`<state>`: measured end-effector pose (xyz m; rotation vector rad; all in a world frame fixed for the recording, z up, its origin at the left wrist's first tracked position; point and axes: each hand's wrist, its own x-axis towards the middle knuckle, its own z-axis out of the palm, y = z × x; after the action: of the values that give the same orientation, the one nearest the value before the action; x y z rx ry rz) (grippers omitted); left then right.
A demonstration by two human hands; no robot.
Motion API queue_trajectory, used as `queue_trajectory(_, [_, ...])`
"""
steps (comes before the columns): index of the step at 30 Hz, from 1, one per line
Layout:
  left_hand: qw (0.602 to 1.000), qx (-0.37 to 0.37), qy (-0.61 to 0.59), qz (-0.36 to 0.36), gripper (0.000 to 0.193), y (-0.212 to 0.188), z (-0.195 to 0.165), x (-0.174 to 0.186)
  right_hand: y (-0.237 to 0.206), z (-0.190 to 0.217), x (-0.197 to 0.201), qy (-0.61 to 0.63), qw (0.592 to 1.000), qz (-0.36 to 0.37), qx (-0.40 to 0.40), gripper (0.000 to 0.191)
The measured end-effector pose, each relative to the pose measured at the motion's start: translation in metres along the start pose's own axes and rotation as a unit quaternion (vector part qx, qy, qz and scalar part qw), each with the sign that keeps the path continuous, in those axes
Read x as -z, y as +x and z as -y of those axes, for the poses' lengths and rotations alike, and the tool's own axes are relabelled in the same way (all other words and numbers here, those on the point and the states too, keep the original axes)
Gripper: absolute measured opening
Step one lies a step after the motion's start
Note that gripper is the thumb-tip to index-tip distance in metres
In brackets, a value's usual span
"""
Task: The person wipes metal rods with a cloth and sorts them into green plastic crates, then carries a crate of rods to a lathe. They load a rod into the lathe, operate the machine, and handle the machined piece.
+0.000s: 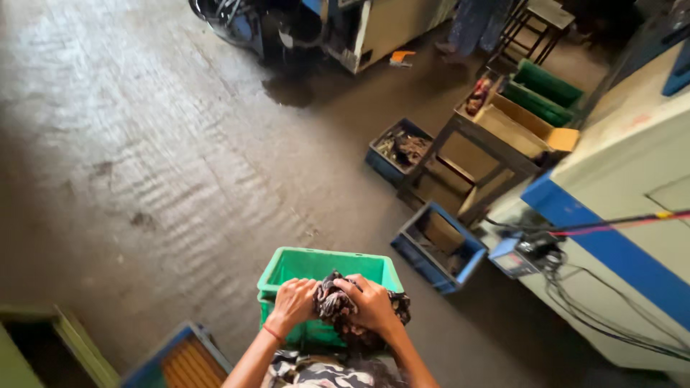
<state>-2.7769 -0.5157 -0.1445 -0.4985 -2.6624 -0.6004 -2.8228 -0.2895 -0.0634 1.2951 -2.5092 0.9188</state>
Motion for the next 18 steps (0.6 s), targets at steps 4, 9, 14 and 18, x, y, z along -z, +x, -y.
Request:
queue_trajectory(4, [1.000,-0.011,0.011,-0.006,0.036,0.035,0.082,0.022,0.078,-0.010,-0.031,0.005,1.000,-0.013,0.019,0.074])
queue_trajectory(9, [0.998,-0.052,0.036,0.022,0.033,0.074,0.146,0.030,0.129,-0.023,-0.055,0.006,0.998,-0.048,-0.031,0.075])
queue_trajectory(14, [0.997,-0.072,0.006,0.037,0.039,0.112,0.177,0.016,0.151,-0.053,-0.062,0.001,0.996,-0.062,-0.057,0.075])
queue_trajectory(18, [0.996,-0.055,-0.004,0.071,0.033,0.143,0.183,0.003,0.157,-0.081,-0.058,0.005,0.992,-0.101,-0.078,0.075])
